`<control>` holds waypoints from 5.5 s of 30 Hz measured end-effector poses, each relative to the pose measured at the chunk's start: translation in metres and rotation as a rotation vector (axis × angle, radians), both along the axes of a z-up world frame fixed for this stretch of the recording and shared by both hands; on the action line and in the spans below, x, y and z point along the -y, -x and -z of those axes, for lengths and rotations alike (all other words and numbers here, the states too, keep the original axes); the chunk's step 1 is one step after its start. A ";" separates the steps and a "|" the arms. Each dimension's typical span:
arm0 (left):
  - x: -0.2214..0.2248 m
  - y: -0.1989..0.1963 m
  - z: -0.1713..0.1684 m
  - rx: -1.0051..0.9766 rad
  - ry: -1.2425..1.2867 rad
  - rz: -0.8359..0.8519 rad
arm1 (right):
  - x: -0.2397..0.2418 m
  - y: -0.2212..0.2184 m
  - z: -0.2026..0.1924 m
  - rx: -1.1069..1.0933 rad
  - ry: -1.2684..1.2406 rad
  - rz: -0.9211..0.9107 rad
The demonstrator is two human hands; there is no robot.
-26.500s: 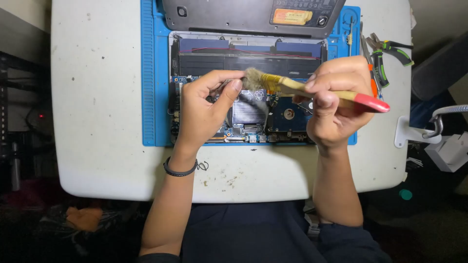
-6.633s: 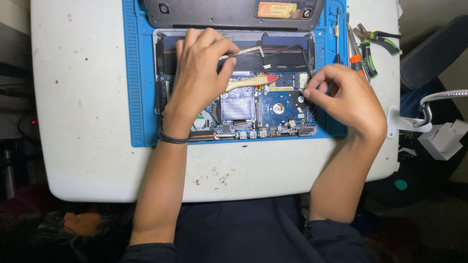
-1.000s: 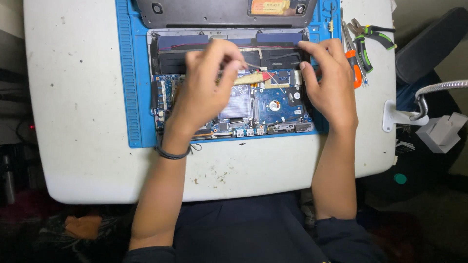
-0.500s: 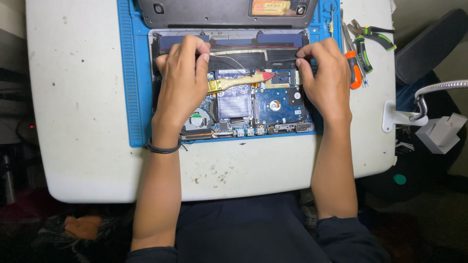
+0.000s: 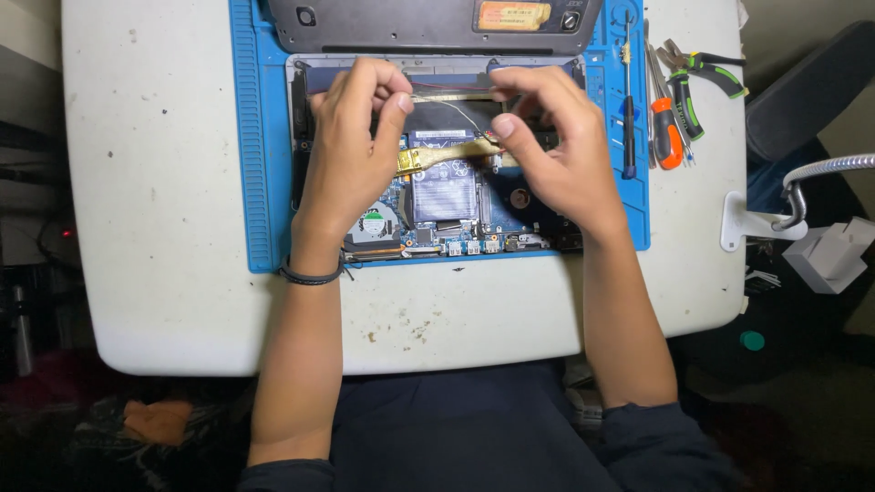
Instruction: Cleaning a laptop motherboard with a brush and routing/securing internal cables using fingers and a precision tool.
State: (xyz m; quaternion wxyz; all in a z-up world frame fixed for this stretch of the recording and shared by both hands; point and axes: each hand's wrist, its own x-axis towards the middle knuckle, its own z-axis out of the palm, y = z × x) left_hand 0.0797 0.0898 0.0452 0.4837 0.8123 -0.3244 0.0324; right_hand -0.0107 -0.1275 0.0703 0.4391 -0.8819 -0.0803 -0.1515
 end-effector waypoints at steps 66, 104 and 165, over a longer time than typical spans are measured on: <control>-0.026 -0.012 0.020 0.150 -0.324 -0.126 | -0.019 -0.008 0.015 -0.159 0.389 -0.003; 0.042 0.028 -0.001 0.307 -0.155 0.305 | 0.061 0.025 0.037 -0.415 0.614 0.778; 0.013 0.013 -0.008 -0.637 0.855 0.154 | -0.024 0.021 0.009 0.267 -0.471 0.330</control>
